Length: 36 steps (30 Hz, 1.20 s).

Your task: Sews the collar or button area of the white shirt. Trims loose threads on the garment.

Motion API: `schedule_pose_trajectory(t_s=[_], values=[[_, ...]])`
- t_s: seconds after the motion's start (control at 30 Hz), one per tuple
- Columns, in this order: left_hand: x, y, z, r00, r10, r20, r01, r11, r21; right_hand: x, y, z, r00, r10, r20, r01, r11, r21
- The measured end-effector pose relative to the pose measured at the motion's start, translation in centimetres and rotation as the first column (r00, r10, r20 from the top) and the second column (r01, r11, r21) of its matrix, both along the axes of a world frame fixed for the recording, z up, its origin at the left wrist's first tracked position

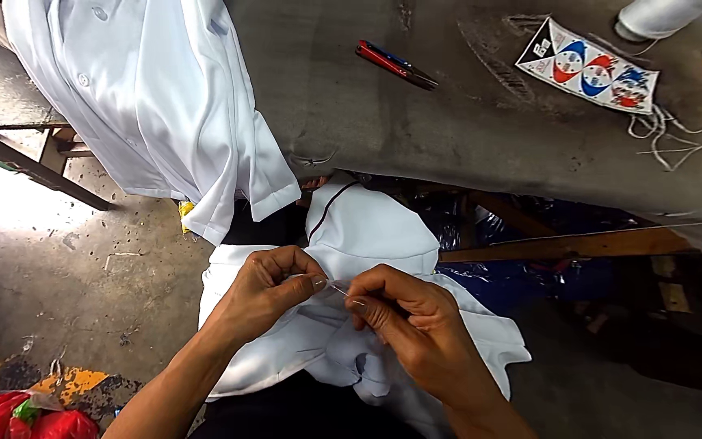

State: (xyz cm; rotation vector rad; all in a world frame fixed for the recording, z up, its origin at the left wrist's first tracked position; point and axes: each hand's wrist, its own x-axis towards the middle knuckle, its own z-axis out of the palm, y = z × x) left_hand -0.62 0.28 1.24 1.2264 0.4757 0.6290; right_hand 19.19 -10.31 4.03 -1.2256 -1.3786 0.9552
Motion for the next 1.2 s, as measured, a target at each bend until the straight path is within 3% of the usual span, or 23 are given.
schedule_pose_trajectory(t_s=[0.1,0.2,0.3,0.37,0.43,0.53,0.67,0.77,0.9,1.0,1.1,1.2], values=[[0.2,0.4,0.0,0.998,-0.039,-0.039,0.041,0.997,0.057,0.6,0.7,-0.4,0.997,-0.049,0.054,0.046,0.997,0.062],[0.5,2.0,1.9,0.973,0.013,-0.23,0.082,0.913,0.399,1.3,1.7,-0.9,0.964,-0.128,0.234,0.089,0.981,0.171],[3.1,5.5,6.5,0.933,0.264,-0.244,0.049,0.578,0.814,1.9,2.4,-1.2,0.957,-0.1,0.271,0.051,0.982,0.181],[6.9,8.9,9.8,0.907,0.356,-0.225,0.092,0.354,0.931,2.0,2.7,-1.1,0.959,-0.087,0.271,0.043,0.986,0.163],[11.9,12.6,11.9,0.845,0.425,-0.323,0.221,0.272,0.936,2.2,2.9,-0.9,0.961,-0.086,0.263,0.047,0.987,0.153],[18.9,16.5,12.9,0.621,0.504,-0.601,0.503,0.332,0.798,2.4,3.1,-1.0,0.97,-0.078,0.231,0.05,0.991,0.127],[21.5,18.0,13.5,0.451,0.488,-0.747,0.738,0.267,0.62,2.8,3.2,-1.2,0.986,-0.068,0.155,0.052,0.993,0.108],[19.7,19.3,14.1,0.464,0.462,-0.756,0.781,0.19,0.595,3.1,3.1,-1.3,0.992,-0.051,0.118,0.04,0.995,0.093],[17.2,22.0,13.9,0.575,0.46,-0.677,0.724,0.099,0.682,3.0,3.2,-1.2,0.996,-0.036,0.086,0.027,0.994,0.11],[15.0,22.0,12.8,0.694,0.386,-0.608,0.592,0.174,0.787,2.7,3.0,-1.0,0.997,-0.036,0.071,0.026,0.991,0.133],[11.6,18.9,12.8,0.847,0.331,-0.416,0.339,0.266,0.902,2.5,2.9,-1.0,0.996,-0.043,0.074,0.031,0.988,0.152],[6.1,12.7,13.3,0.93,0.142,-0.338,0.206,0.56,0.803,2.5,2.8,-1.0,0.996,-0.05,0.071,0.039,0.988,0.15]])
